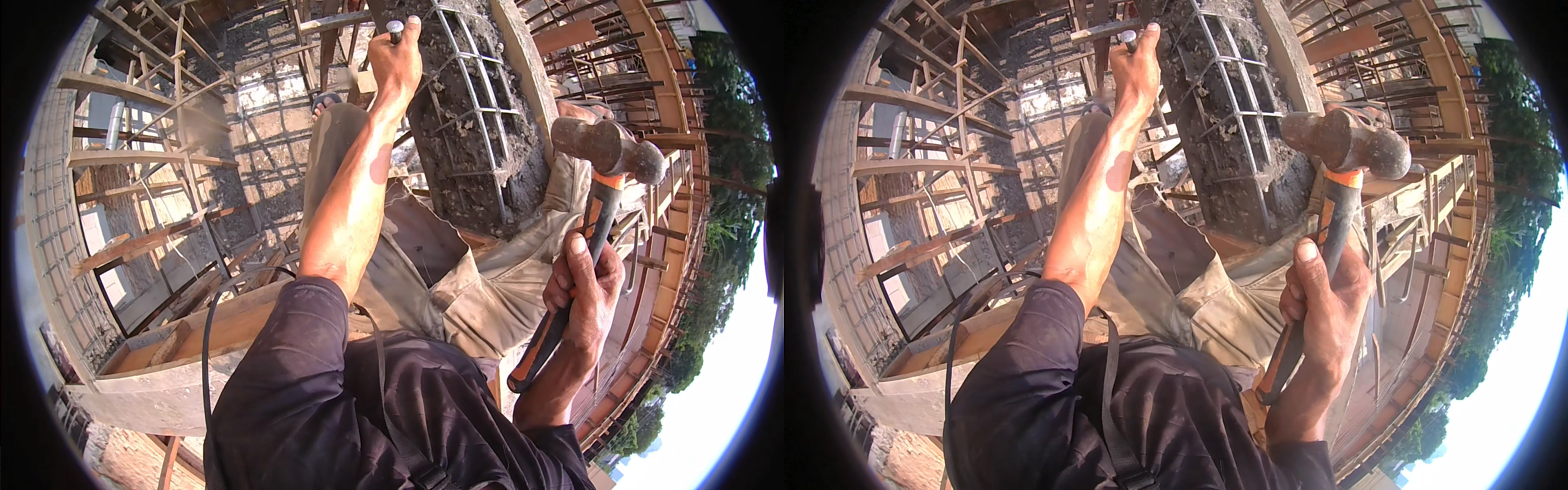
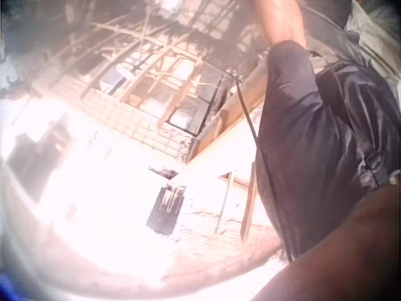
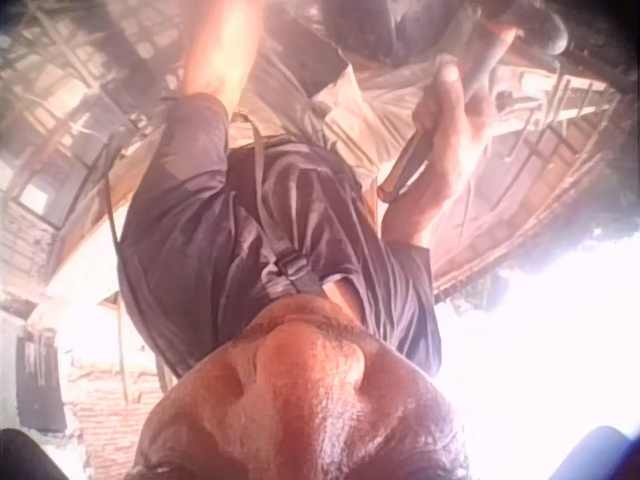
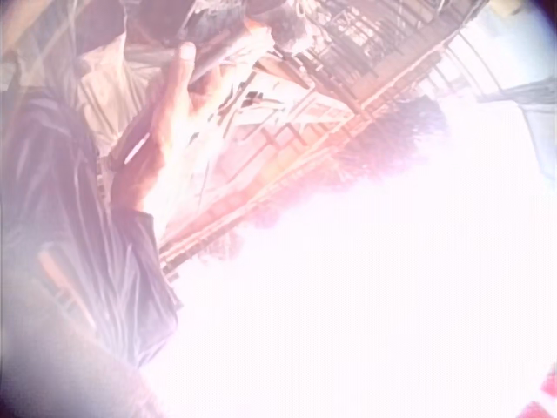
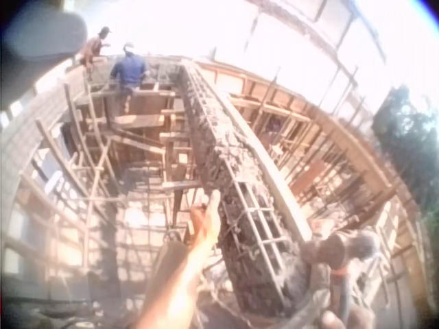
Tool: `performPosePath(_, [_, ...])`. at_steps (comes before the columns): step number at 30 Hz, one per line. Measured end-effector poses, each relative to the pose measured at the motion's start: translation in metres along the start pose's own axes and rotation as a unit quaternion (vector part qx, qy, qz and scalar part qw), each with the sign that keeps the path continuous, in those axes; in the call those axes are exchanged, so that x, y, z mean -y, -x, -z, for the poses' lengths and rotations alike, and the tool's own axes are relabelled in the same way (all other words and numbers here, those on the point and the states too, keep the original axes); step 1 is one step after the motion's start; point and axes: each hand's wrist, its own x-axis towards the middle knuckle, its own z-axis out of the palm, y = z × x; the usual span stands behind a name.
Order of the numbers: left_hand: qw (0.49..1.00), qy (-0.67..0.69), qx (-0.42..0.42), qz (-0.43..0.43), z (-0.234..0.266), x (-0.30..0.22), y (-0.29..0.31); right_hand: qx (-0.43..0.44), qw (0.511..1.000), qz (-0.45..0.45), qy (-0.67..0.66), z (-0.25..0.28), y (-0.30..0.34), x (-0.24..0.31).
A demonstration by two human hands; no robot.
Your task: The person hammers on rebar and concrete frame elements using a hammer and a metal rod at a construction site.
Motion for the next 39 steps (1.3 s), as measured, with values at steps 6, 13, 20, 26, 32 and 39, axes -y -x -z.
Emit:
performPosePath(6, [0.979, 0.206, 0.016, -0.003, -0.012, -0.029, 0.012, 0.041, 0.999, -0.006, -0.004, -0.016, 0.007, 0.003])
performPosePath(13, [0.981, 0.186, 0.007, -0.047, -0.041, -0.036, 0.045, 0.048, 0.998, 0.012, 0.046, -0.03, 0.004, 0.01])
performPosePath(20, [0.992, 0.115, 0.041, -0.042, -0.077, -0.054, 0.102, -0.01, 0.991, 0.106, 0.081, -0.046, 0.007, 0.032])
performPosePath(26, [0.991, 0.089, 0.093, -0.021, -0.079, -0.058, 0.107, -0.055, 0.974, 0.216, 0.024, -0.041, -0.002, 0.042])
performPosePath(32, [0.992, 0.011, 0.128, -0.021, -0.094, -0.045, 0.103, -0.043, 0.982, 0.047, 0.177, -0.053, -0.032, 0.018])
performPosePath(39, [0.99, 0.05, 0.127, -0.021, -0.099, -0.054, 0.095, -0.147, 0.943, 0.297, -0.009, -0.036, -0.009, 0.091])
